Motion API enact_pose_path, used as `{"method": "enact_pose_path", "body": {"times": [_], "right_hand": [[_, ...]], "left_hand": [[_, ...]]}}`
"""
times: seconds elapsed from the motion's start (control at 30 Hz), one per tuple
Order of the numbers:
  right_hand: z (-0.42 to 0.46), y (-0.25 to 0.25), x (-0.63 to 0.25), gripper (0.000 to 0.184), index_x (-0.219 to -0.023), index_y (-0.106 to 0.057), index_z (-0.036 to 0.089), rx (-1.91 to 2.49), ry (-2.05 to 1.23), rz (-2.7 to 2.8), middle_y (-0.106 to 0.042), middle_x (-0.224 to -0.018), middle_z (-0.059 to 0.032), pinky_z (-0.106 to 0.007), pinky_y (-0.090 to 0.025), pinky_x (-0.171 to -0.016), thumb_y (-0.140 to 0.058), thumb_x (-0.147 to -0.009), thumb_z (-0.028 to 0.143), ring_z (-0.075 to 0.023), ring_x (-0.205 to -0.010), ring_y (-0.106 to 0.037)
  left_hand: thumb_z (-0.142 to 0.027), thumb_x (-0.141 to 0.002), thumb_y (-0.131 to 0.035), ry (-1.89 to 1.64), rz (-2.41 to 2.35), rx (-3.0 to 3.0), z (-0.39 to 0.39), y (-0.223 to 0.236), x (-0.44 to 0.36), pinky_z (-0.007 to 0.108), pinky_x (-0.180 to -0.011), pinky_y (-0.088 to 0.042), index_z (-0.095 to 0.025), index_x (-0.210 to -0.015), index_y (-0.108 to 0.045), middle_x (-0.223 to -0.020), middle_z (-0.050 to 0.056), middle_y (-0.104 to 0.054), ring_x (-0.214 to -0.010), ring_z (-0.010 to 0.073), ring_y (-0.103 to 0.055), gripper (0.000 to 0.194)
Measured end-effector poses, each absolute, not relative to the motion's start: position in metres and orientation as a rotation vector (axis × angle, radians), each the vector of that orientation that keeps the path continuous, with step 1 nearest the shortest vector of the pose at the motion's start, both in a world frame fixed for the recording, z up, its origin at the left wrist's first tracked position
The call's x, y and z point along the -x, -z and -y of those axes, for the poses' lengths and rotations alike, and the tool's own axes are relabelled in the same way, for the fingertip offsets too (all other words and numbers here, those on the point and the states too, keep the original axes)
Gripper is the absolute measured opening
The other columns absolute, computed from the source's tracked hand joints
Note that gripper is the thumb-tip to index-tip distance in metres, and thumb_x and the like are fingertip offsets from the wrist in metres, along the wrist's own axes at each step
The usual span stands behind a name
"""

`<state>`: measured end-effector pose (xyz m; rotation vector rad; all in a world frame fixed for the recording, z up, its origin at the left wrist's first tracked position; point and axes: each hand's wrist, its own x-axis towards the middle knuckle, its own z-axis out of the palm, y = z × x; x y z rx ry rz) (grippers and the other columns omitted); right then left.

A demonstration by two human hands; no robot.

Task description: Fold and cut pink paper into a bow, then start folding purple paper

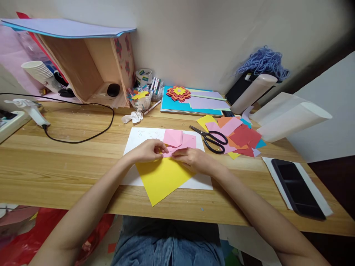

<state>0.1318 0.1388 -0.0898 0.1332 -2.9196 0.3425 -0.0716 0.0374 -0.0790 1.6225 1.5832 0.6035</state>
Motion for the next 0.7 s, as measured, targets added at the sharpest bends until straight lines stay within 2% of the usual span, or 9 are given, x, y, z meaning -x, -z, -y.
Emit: {"method": "enact_pose_path", "body": {"times": [0.2,0.33,0.43,0.6,0.7], "right_hand": [[-0.140,0.090,-0.134,0.031,-0.102,-0.064,0.016,-0.111,-0.349,2.920,-0.066,-0.103,-0.0063,-0.031,-0.051,-0.075,-0.044,-0.081,0.005,-0.0167,-0.090,-0.061],[-0.140,0.091,-0.136,0.031,-0.098,-0.065,0.018,-0.066,-0.339,2.892,-0.067,-0.100,-0.0033,-0.028,-0.049,-0.071,-0.043,-0.080,0.007,-0.0148,-0.084,-0.062],[-0.142,0.093,-0.138,0.029,-0.094,-0.067,0.017,-0.095,-0.334,2.855,-0.068,-0.097,-0.0047,-0.028,-0.048,-0.067,-0.043,-0.079,0.009,-0.0144,-0.078,-0.062],[-0.145,0.093,-0.142,0.024,-0.078,-0.067,0.019,-0.083,-0.227,2.851,-0.066,-0.068,-0.0019,-0.026,-0.037,-0.051,-0.043,-0.078,0.013,-0.0111,-0.051,-0.053],[-0.146,0.092,-0.143,0.023,-0.076,-0.067,0.020,-0.101,-0.133,2.867,-0.061,-0.055,-0.0004,-0.026,-0.030,-0.047,-0.044,-0.077,0.014,-0.0104,-0.044,-0.046]], "left_hand": [[-0.033,-0.068,-0.061,-0.673,-1.812,-1.634,-0.037,0.086,0.059,0.023,-0.054,-0.036,-0.018,-0.075,-0.063,-0.072,0.002,-0.062,-0.063,0.0135,-0.053,0.017],[-0.037,-0.068,-0.062,-0.694,-1.842,-1.613,-0.038,0.091,0.054,0.023,-0.054,-0.035,-0.020,-0.077,-0.062,-0.074,0.001,-0.062,-0.066,0.0145,-0.054,0.019],[-0.038,-0.069,-0.062,-0.701,-1.899,-1.611,-0.038,0.092,0.050,0.024,-0.055,-0.035,-0.020,-0.076,-0.061,-0.075,0.001,-0.062,-0.068,0.0152,-0.054,0.019],[-0.041,-0.070,-0.061,-0.701,-2.009,-1.626,-0.036,0.091,0.041,0.025,-0.054,-0.033,-0.021,-0.073,-0.059,-0.075,0.000,-0.061,-0.068,0.0155,-0.053,0.020],[-0.041,-0.071,-0.060,-0.702,-2.068,-1.622,-0.035,0.090,0.036,0.026,-0.052,-0.031,-0.021,-0.072,-0.057,-0.074,0.000,-0.060,-0.067,0.0155,-0.053,0.021]]}}
